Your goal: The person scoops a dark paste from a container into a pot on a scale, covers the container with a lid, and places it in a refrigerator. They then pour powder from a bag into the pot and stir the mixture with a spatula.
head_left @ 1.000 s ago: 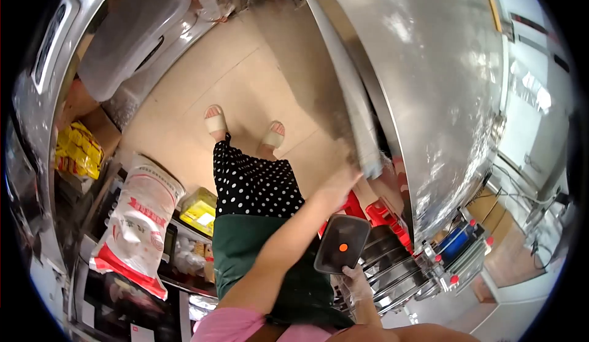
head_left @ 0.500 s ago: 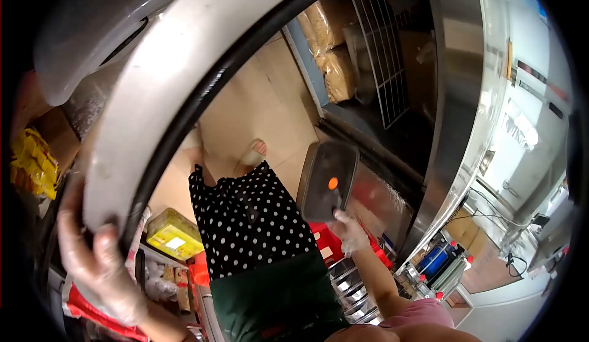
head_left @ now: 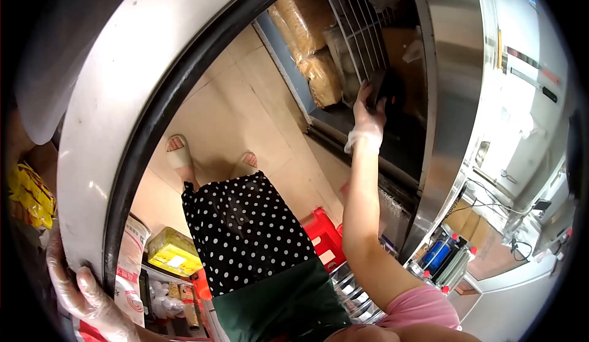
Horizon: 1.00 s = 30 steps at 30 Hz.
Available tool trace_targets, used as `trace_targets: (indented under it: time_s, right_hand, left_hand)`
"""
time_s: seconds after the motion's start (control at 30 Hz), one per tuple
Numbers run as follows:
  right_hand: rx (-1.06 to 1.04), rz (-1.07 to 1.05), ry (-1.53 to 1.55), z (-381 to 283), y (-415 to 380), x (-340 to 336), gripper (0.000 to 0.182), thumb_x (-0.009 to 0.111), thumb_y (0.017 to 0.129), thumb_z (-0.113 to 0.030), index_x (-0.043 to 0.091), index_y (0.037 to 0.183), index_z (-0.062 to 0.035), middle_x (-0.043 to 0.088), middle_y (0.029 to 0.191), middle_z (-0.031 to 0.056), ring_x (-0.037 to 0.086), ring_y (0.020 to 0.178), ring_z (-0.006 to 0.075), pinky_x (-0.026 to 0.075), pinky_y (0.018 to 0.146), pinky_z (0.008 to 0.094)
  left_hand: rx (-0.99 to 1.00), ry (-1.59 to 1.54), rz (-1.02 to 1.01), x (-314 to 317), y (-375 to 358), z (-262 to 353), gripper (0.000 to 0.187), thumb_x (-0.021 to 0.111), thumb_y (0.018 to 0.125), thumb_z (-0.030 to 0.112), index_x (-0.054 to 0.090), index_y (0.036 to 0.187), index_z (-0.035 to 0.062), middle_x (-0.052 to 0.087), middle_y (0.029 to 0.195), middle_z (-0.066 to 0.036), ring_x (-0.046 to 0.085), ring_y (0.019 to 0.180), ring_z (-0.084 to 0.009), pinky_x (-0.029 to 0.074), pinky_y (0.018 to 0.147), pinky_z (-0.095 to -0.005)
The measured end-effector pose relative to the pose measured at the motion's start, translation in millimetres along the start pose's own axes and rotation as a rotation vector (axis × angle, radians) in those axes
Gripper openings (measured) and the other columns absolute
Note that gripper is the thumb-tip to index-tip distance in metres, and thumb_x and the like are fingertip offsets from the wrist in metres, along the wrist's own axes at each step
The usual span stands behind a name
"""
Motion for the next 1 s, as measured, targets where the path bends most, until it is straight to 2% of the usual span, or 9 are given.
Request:
trace_targets:
  time_s: [0.2, 0.23, 0.3, 0.43, 0.47, 0.53, 0.67, 0.87, 1.0]
  right_hand:
    - [0.361, -0.231, -0.107, -44.4, 82.7, 32.3, 0.042, 0.06, 0.093, -0.024, 0.056, 0.13, -0.0046, 0.061, 0.126, 0.0166, 0.059, 0.116, 0.0327, 0.057, 0.088, 0.0429]
    - [0.121, -0.038, -0.236, -53.1, 70.3, 21.9, 0.043, 0.058, 0.095, -0.026, 0.055, 0.129, 0.0, 0.062, 0.125, 0.0174, 0.06, 0.117, 0.0283, 0.057, 0.09, 0.036]
    - [0.283, 0.206, 0.012, -36.9, 31.5, 1.0, 0.053, 0.056, 0.096, -0.035, 0.051, 0.133, 0.004, 0.06, 0.128, 0.0178, 0.059, 0.119, 0.0271, 0.055, 0.092, 0.0322]
    - [-0.036, -0.002, -1.656, 12.6, -125.4, -31.8, 0.083, 0.044, 0.097, -0.062, 0.038, 0.144, 0.0064, 0.052, 0.14, 0.0193, 0.053, 0.126, 0.0281, 0.034, 0.113, 0.0388]
    - [0.174, 0.055, -1.773, 12.6, -168.6, -65.5, 0.079, 0.041, 0.098, -0.062, 0.041, 0.142, 0.0039, 0.056, 0.136, 0.018, 0.051, 0.128, 0.0257, 0.026, 0.116, 0.04]
    - [0.251, 0.151, -2.057, 9.0, -274.3, -75.7, 0.059, 0.047, 0.1, -0.05, 0.052, 0.136, -0.0026, 0.064, 0.125, 0.0152, 0.056, 0.123, 0.0229, 0.03, 0.112, 0.0389]
    - [0.222, 0.119, -1.997, -86.8, -397.7, -114.9, 0.041, 0.062, 0.095, -0.025, 0.057, 0.125, 0.0034, 0.07, 0.103, 0.0164, 0.07, 0.085, 0.0226, 0.056, 0.074, 0.0289]
    - [-0.015, 0.427, -1.98, -313.2, -486.8, -144.9, 0.028, 0.057, 0.095, -0.016, 0.061, 0.117, 0.0004, 0.067, 0.091, 0.0112, 0.067, 0.068, 0.0192, 0.055, 0.055, 0.0294]
    - [-0.163, 0.408, -1.839, -319.2, -488.5, -104.5, 0.025, 0.056, 0.094, -0.017, 0.06, 0.114, -0.0013, 0.065, 0.086, 0.0104, 0.063, 0.065, 0.0179, 0.052, 0.052, 0.029]
  left_hand:
    - [-0.089, -0.014, -0.049, 22.2, -17.7, 41.4, 0.06, 0.057, 0.096, 0.05, 0.058, 0.125, -0.0023, 0.064, 0.117, -0.015, 0.059, 0.103, -0.0241, 0.048, 0.092, -0.0404]
    - [-0.105, 0.0, -0.021, 23.6, -24.3, 43.0, 0.068, 0.06, 0.091, 0.057, 0.059, 0.123, -0.0025, 0.065, 0.113, -0.015, 0.061, 0.101, -0.0245, 0.049, 0.09, -0.0387]
    - [-0.144, -0.038, -0.005, 37.2, -42.4, 50.3, 0.076, 0.064, 0.084, 0.065, 0.061, 0.12, -0.0027, 0.065, 0.107, -0.014, 0.062, 0.098, -0.0253, 0.049, 0.088, -0.0375]
    - [-0.167, -0.122, -0.018, 72.7, -89.0, 89.2, 0.066, 0.068, 0.085, 0.056, 0.06, 0.117, -0.0011, 0.062, 0.106, -0.013, 0.059, 0.1, -0.0277, 0.047, 0.09, -0.0415]
    - [-0.224, -0.204, -0.014, 87.2, -105.9, 104.4, 0.059, 0.072, 0.085, 0.048, 0.059, 0.117, -0.0005, 0.062, 0.106, -0.013, 0.059, 0.101, -0.0284, 0.046, 0.091, -0.0421]
    - [-0.378, -0.349, -0.09, 139.0, -151.7, 119.0, 0.054, 0.073, 0.084, 0.016, 0.048, 0.129, 0.0002, 0.057, 0.115, -0.015, 0.056, 0.106, -0.0262, 0.044, 0.097, -0.0388]
    - [-0.409, -0.417, -0.159, 212.7, -186.1, 218.4, 0.067, 0.08, 0.079, 0.02, 0.042, 0.132, 0.0021, 0.049, 0.128, -0.02, 0.053, 0.116, -0.0329, 0.045, 0.099, -0.0425]
    - [-0.417, -0.998, -0.224, 351.2, -199.9, 303.6, 0.058, 0.072, 0.085, 0.009, 0.04, 0.133, 0.0002, 0.055, 0.123, -0.013, 0.056, 0.114, -0.0241, 0.046, 0.1, -0.0375]
    - [-0.2, -1.352, -0.628, 395.5, -189.5, 322.3, 0.055, 0.066, 0.088, 0.009, 0.043, 0.137, 0.0011, 0.059, 0.128, -0.013, 0.061, 0.111, -0.0248, 0.049, 0.095, -0.0372]
Point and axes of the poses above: each hand's wrist, its own y-axis towards the middle knuckle, its own x-axis out of the palm, z = x × y, the point moved 10 cm from there along y, towards the middle knuckle
